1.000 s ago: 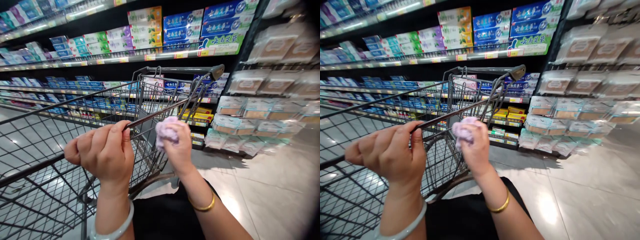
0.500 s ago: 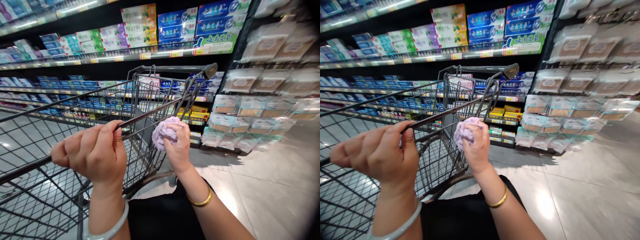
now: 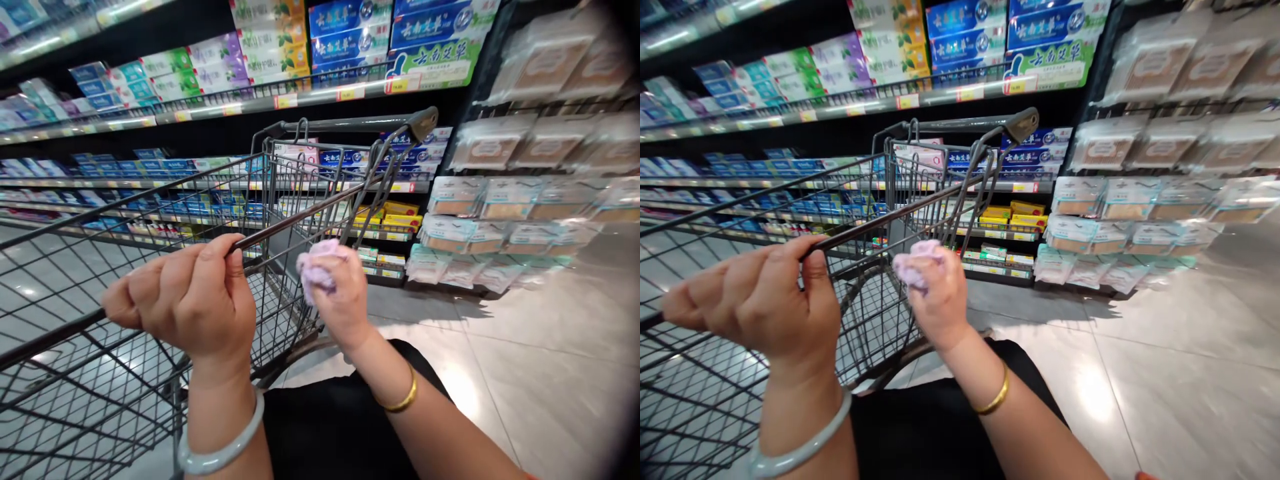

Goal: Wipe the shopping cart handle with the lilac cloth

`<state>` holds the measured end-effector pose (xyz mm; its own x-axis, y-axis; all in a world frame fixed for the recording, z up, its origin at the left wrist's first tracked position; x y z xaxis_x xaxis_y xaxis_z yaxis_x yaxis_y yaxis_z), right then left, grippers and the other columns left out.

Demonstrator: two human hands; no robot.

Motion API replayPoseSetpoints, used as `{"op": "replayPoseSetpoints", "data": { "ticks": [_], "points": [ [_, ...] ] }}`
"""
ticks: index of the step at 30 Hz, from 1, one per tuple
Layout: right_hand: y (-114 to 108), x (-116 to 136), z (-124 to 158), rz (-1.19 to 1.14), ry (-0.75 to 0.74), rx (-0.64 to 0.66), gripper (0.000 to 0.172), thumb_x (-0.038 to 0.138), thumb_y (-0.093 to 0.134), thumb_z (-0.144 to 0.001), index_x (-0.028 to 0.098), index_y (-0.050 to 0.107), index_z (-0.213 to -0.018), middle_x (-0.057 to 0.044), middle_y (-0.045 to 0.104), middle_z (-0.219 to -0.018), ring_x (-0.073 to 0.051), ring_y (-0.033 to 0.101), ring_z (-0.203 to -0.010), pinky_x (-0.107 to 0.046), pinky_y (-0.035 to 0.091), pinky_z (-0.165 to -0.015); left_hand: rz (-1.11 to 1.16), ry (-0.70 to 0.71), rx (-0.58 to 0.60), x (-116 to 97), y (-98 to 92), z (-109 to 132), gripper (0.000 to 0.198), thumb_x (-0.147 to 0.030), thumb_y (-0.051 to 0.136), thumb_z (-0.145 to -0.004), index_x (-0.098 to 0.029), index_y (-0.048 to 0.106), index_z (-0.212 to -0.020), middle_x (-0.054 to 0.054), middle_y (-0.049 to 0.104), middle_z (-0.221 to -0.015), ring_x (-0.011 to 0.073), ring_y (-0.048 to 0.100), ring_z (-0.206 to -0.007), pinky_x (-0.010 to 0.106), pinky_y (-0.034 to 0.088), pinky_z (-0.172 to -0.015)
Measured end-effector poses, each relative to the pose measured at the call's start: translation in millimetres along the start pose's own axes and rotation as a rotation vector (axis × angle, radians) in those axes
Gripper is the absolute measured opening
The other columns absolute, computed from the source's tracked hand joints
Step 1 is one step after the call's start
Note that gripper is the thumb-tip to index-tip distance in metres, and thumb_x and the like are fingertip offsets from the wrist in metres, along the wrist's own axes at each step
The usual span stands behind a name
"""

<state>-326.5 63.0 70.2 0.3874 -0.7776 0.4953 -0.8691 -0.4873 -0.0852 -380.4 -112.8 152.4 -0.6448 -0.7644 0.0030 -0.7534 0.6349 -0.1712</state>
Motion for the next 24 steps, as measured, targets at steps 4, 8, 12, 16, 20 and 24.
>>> {"op": "replayPoseSetpoints", "data": {
  "ticks": [4,8,12,16,20,24],
  "points": [
    [34,32,36,-0.014,-0.069,0.18,0.039,0.008,0.064,-0.08,0.03,0.07,-0.111,-0.005,0.063,-0.113,-0.023,0.062,-0.106,-0.038,0.057,-0.09,-0.024,0.002,-0.022,-1,0.2,-2,0.024,-0.035,0.068,-0.091,-0.032,0.076,-0.113,0.007,0.077,-0.095,0.0316,0.061,-0.098,0.053,0.031,-0.092],
    [28,38,29,-0.094,-0.112,0.183,0.038,0.008,0.066,-0.08,0.03,0.07,-0.111,-0.005,0.062,-0.115,-0.022,0.063,-0.106,-0.037,0.058,-0.092,-0.047,0.009,-0.021,-3,-1.6,0,0.024,-0.033,0.067,-0.092,-0.032,0.075,-0.114,0.006,0.077,-0.097,0.0305,0.059,-0.098,0.053,0.03,-0.096],
    [1,19,3,-0.053,-0.017,-0.047,0.039,0.006,0.068,-0.082,0.029,0.068,-0.113,-0.007,0.059,-0.123,-0.023,0.06,-0.119,-0.043,0.053,-0.104,-0.057,0.002,0.01,-6,-2.2,1,0.024,-0.031,0.066,-0.094,-0.029,0.074,-0.116,0.007,0.076,-0.102,0.028,0.057,-0.1,0.05,0.031,-0.099],
    [21,25,15,-0.037,-0.061,0.095,0.045,0.0,0.063,-0.08,0.028,0.068,-0.115,-0.008,0.06,-0.122,-0.024,0.061,-0.114,-0.043,0.056,-0.096,-0.083,0.024,-0.015,-8,-2.5,-1,0.022,-0.031,0.067,-0.093,-0.027,0.074,-0.113,0.006,0.076,-0.098,0.026,0.059,-0.098,0.046,0.033,-0.099],
    [32,32,27,-0.068,-0.098,0.213,0.039,0.003,0.064,-0.08,0.028,0.07,-0.11,-0.008,0.061,-0.119,-0.024,0.062,-0.11,-0.041,0.058,-0.091,-0.097,0.025,-0.031,-8,-5.3,-4,0.019,-0.029,0.067,-0.093,-0.026,0.075,-0.11,0.005,0.077,-0.095,0.025,0.06,-0.097,0.045,0.033,-0.099],
    [11,17,7,-0.031,-0.062,0.067,0.034,0.009,0.068,-0.084,0.028,0.068,-0.112,-0.008,0.061,-0.118,-0.024,0.062,-0.114,-0.046,0.056,-0.096,-0.058,0.002,-0.031,-10,-8.1,-5,0.017,-0.028,0.069,-0.092,-0.026,0.074,-0.108,0.004,0.078,-0.096,0.0245,0.061,-0.096,0.045,0.034,-0.098]
  ]
}}
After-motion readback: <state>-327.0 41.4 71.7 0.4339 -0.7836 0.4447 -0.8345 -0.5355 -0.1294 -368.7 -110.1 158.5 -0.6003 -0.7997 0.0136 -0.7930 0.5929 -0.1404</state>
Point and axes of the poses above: each hand's wrist, its own z-axis away from the middle knuckle, its own y-axis out of the palm, x = y × z, the point moved 5 cm from there along -z, towards the middle knuckle
